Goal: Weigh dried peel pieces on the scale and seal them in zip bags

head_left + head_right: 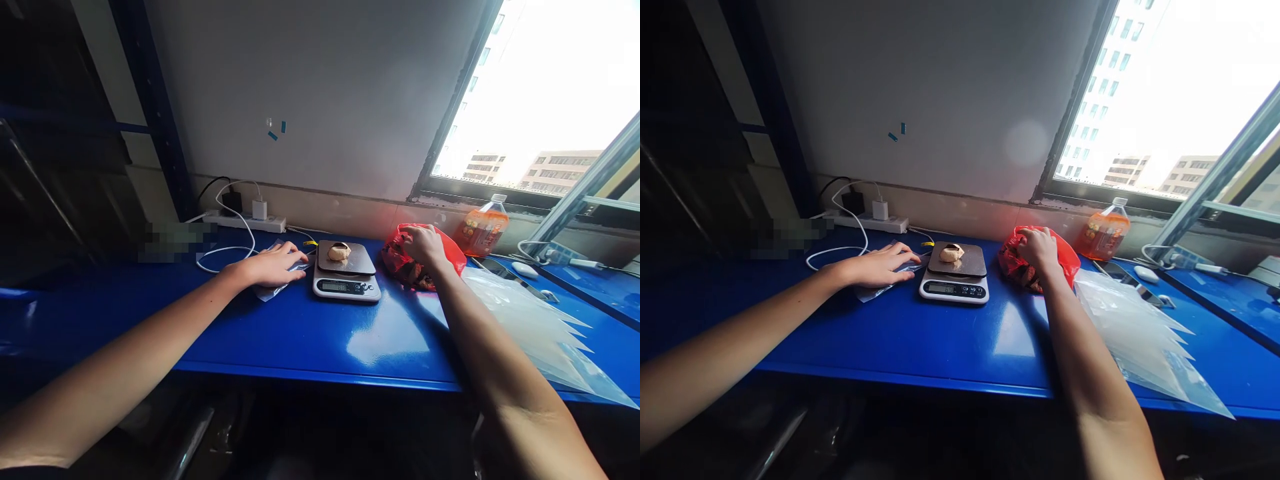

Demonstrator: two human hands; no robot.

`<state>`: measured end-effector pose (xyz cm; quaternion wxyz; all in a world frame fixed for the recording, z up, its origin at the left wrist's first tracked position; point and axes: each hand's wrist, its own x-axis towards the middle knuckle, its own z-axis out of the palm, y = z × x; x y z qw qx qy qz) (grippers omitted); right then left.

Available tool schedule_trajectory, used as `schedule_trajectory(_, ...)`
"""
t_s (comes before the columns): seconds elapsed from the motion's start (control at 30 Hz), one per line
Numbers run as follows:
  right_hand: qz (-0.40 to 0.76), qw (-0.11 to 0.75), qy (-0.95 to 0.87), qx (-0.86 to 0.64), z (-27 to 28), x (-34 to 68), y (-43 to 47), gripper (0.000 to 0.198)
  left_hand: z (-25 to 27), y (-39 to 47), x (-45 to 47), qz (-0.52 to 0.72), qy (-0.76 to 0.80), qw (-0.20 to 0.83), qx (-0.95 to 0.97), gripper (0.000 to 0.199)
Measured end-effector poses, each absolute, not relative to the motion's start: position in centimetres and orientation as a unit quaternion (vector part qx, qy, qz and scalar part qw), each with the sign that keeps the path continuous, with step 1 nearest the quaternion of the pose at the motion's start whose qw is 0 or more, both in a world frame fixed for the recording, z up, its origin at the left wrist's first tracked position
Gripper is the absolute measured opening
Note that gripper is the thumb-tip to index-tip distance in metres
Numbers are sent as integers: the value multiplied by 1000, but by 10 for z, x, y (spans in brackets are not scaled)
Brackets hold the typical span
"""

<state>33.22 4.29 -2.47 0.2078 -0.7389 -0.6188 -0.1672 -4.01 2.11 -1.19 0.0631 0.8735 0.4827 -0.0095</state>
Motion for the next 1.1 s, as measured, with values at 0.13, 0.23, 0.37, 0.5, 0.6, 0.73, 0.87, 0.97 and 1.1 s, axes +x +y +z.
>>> schedule_trajectory(0.13, -137, 195, -639, -731, -30, 339, 49, 15, -14, 23, -42, -14, 475, 63, 878, 52)
schedule_trajectory(0.23, -129, 212, -638, -729, -34, 344, 49, 22, -15, 25, -42, -10, 471, 59, 880, 52)
schedule_trajectory(0.37, -138, 264, -622, -724, -34, 347, 45, 42, -15, 26, -41, -21, 474, 51, 879, 54)
schedule_trajectory(0.5, -165, 328, -581, -727, -16, 349, 31, 39, -13, 23, -41, -26, 469, 52, 881, 55)
schedule_trajectory(0.6, -91, 443, -573, -683, 8, 340, 7, 32, -11, 19, -40, -18, 471, 63, 880, 54)
schedule_trajectory(0.73, 156, 474, -673, -546, 25, 303, -23, 28, -9, 15, -40, -11, 476, 79, 876, 53)
schedule_trajectory(0.87, 150, 427, -738, -501, 1, 252, -15, 19, -11, 17, -42, -10, 465, 70, 882, 52)
schedule_trajectory(0.97, 67, 393, -758, -517, -23, 228, 2, 16, -12, 23, -45, -12, 451, 67, 890, 52)
schedule_trajectory(1.1, 79, 396, -772, -491, -32, 227, 9, 11, -12, 31, -50, -16, 456, 103, 884, 54)
